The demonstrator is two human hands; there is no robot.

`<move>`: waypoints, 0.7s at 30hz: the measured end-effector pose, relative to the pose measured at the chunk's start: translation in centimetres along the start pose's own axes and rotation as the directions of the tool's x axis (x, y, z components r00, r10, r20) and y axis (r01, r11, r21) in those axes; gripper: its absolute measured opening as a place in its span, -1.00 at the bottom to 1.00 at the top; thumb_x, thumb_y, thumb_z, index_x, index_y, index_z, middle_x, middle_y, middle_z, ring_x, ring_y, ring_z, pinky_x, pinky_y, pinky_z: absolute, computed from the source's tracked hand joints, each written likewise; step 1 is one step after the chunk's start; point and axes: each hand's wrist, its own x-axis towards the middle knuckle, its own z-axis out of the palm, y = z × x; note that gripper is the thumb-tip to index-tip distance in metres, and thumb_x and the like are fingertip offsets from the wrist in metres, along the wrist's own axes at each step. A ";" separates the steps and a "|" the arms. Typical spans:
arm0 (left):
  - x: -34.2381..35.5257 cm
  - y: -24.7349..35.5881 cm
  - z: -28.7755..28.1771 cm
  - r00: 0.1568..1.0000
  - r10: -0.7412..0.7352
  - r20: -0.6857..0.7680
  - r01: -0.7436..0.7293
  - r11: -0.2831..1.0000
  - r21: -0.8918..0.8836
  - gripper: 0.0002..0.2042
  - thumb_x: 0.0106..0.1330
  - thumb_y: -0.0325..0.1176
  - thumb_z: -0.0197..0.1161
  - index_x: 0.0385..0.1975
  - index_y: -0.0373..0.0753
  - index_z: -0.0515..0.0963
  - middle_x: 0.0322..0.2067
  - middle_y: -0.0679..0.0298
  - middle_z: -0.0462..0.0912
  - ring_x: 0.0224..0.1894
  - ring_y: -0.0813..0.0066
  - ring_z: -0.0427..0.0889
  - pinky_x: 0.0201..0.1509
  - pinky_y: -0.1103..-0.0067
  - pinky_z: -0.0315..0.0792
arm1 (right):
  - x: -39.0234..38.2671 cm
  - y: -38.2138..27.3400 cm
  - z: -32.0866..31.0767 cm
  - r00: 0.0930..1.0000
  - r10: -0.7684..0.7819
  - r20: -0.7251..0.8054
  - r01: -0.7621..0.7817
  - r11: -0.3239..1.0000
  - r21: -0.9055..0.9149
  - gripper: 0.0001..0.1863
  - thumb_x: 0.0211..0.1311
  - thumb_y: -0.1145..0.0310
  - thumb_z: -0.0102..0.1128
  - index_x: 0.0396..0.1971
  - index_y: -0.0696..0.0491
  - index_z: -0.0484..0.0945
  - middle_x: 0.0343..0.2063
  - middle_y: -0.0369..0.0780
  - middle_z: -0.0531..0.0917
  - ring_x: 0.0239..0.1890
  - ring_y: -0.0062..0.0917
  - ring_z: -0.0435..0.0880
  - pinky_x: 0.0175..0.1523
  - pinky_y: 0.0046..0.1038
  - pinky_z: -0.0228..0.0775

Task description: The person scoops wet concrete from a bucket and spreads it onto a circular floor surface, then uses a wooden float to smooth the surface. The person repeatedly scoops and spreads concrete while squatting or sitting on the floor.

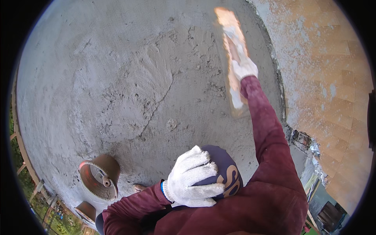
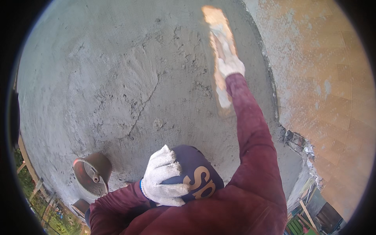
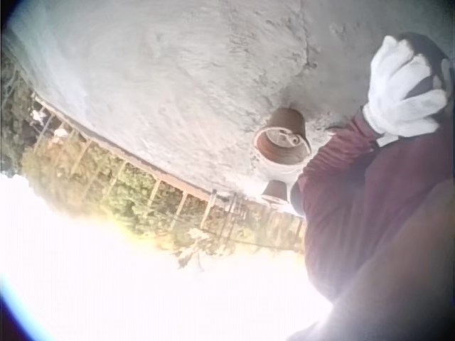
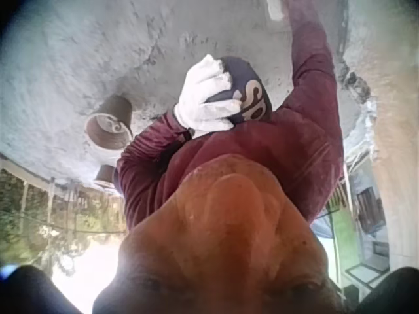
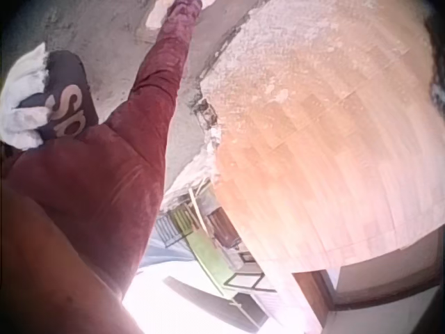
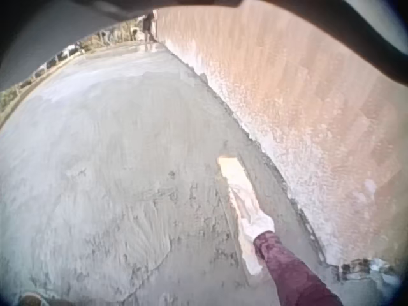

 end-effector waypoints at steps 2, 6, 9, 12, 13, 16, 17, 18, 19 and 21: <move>-0.1 0.1 0.5 1.000 0.029 0.002 -0.029 0.998 0.051 -0.45 -0.04 0.05 0.61 0.03 0.08 0.81 0.19 0.04 0.66 0.27 -0.20 0.59 0.35 -0.17 0.42 | 0.5 -7.1 0.8 0.992 -0.086 0.087 0.091 0.994 -0.057 -0.34 0.48 0.01 0.17 0.52 -0.36 0.25 -0.09 0.03 0.79 -0.05 -0.05 0.82 0.11 0.00 0.68; 0.9 -0.1 1.0 0.996 0.079 -0.045 -0.074 0.992 0.098 -0.43 0.02 0.04 0.60 0.10 0.05 0.79 0.23 0.03 0.64 0.32 -0.19 0.57 0.40 -0.19 0.39 | -9.4 -8.0 2.4 0.929 -0.244 0.279 0.270 0.961 -0.057 -0.18 0.47 0.09 0.22 0.63 -0.54 0.07 -0.03 0.11 0.71 -0.07 0.01 0.80 0.07 0.02 0.68; 0.4 -0.2 0.3 0.993 0.069 -0.094 -0.059 0.993 0.105 -0.43 0.06 0.01 0.58 0.12 0.01 0.78 0.21 0.01 0.64 0.28 -0.20 0.58 0.39 -0.18 0.39 | -16.3 1.1 2.2 0.976 -0.146 0.162 0.159 0.985 -0.068 -0.09 0.36 0.19 0.29 0.64 -0.56 0.07 0.13 0.05 0.69 -0.08 -0.07 0.83 -0.03 -0.06 0.73; -1.7 0.5 -0.9 0.990 0.038 -0.137 -0.019 0.991 0.136 -0.46 0.09 0.05 0.58 0.09 0.01 0.79 0.22 0.01 0.63 0.29 -0.19 0.58 0.39 -0.18 0.39 | -11.3 5.7 1.7 0.995 0.099 0.031 -0.097 0.992 -0.077 -0.09 0.34 0.13 0.26 0.66 -0.36 0.09 0.12 0.07 0.71 -0.02 0.04 0.79 0.07 0.00 0.68; -2.3 0.6 -1.0 0.990 0.039 -0.138 -0.023 0.993 0.115 -0.46 0.09 0.07 0.58 0.08 0.01 0.80 0.23 0.01 0.62 0.30 -0.18 0.57 0.39 -0.18 0.40 | -7.5 6.0 1.7 0.996 0.081 -0.039 -0.084 0.993 -0.080 -0.11 0.35 0.08 0.23 0.65 -0.36 0.11 0.04 0.11 0.73 0.00 0.10 0.76 0.16 0.04 0.59; -3.2 0.6 -1.1 0.995 0.032 -0.092 -0.023 0.994 0.103 -0.44 0.07 0.13 0.59 0.06 0.03 0.80 0.30 0.01 0.56 0.37 -0.16 0.50 0.38 -0.16 0.41 | 6.3 4.1 1.8 0.993 0.042 -0.111 -0.054 0.993 -0.109 -0.12 0.38 0.03 0.20 0.66 -0.38 0.04 -0.15 0.17 0.77 -0.07 0.16 0.76 0.10 0.11 0.56; -3.3 0.8 -1.1 0.998 0.018 -0.063 -0.012 0.995 0.095 -0.45 0.08 0.13 0.58 0.06 0.03 0.80 0.30 0.01 0.56 0.37 -0.16 0.50 0.38 -0.16 0.41 | 10.0 1.6 1.5 0.992 0.055 -0.112 -0.065 0.994 -0.089 -0.18 0.37 0.01 0.21 0.61 -0.34 0.16 -0.13 0.18 0.77 -0.05 0.15 0.76 0.12 0.10 0.56; -3.1 0.9 -1.3 0.999 0.009 -0.033 -0.006 0.997 0.082 -0.45 0.09 0.14 0.57 0.06 0.03 0.80 0.31 0.01 0.56 0.38 -0.16 0.50 0.38 -0.16 0.41 | 12.4 -1.8 0.7 0.995 0.042 -0.090 -0.049 0.996 -0.074 -0.25 0.34 0.00 0.24 0.53 -0.34 0.28 -0.12 0.15 0.78 -0.03 0.14 0.76 0.14 0.09 0.56; -3.0 1.0 -1.4 1.000 0.001 -0.007 0.000 0.998 0.065 -0.46 0.10 0.15 0.57 0.06 0.04 0.80 0.31 0.01 0.55 0.38 -0.16 0.49 0.38 -0.16 0.41 | 13.1 -5.8 0.7 0.997 0.002 -0.077 -0.003 1.000 -0.014 -0.29 0.33 -0.02 0.25 0.48 -0.35 0.31 -0.09 0.12 0.78 -0.01 0.13 0.76 0.16 0.08 0.56; -2.9 0.6 -0.7 0.997 0.044 -0.058 -0.039 0.996 0.080 -0.43 0.17 0.20 0.50 0.13 0.03 0.77 0.33 0.03 0.55 0.41 -0.16 0.47 0.38 -0.18 0.40 | 10.3 -12.9 1.6 0.994 -0.072 0.079 0.079 0.993 -0.086 -0.25 0.47 0.08 0.16 0.59 -0.41 0.11 0.00 0.01 0.78 0.04 0.01 0.78 0.23 -0.01 0.61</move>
